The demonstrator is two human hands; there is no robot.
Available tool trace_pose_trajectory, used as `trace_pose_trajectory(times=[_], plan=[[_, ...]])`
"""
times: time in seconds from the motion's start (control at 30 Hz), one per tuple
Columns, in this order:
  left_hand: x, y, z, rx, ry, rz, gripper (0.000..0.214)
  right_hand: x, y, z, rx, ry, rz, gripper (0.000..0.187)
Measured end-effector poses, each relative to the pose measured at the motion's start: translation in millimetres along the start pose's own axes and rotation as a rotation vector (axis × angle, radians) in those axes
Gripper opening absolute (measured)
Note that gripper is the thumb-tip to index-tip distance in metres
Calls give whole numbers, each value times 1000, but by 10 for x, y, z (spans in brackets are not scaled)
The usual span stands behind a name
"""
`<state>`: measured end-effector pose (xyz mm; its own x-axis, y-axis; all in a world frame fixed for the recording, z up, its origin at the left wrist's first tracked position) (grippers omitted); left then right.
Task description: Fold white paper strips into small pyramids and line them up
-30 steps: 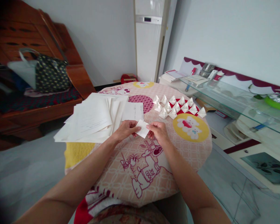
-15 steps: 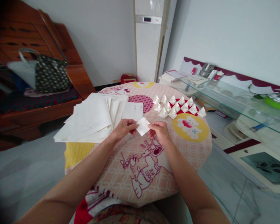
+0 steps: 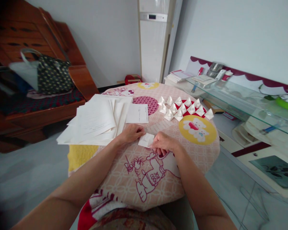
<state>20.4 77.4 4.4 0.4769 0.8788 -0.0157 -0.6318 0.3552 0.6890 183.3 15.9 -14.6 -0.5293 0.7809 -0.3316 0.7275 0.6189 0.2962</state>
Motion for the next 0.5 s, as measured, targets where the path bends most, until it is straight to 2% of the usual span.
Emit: trace_pose_trajectory(times=[0.03, 0.17, 0.2, 0.23, 0.33, 0.43, 0.5], plan=[[22, -16, 13, 58, -11, 9, 24, 6, 49, -22, -27, 50, 40, 31], [106, -80, 42, 198, -18, 36, 16, -17, 326, -216, -125, 364, 382, 11], [123, -95, 49, 213, -18, 42, 16, -33, 350, -267, -187, 437, 426, 8], [136, -105, 55, 225, -17, 52, 16, -42, 341, -306, -258, 494, 429, 10], [146, -90, 78, 235, -23, 122, 9, -30, 211, -345, -470, 583, 311, 18], [79, -3, 104, 174, -60, 211, 9, -6, 112, -311, -636, 591, 232, 20], [-1, 40, 119, 108, -97, 197, 8, 10, 90, -287, -711, 577, 212, 19]])
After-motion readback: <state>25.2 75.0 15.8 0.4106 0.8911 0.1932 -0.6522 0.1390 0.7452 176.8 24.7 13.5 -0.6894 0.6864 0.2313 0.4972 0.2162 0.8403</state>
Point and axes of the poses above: each hand's wrist, its own x-axis towards the middle knuckle, its own y-axis out of the back of the hand, z = x × y, the point moved 6 cm from there along x, towards the middle knuckle, and after that the axes turned 7 degrees about y, right-handed, at the moved point
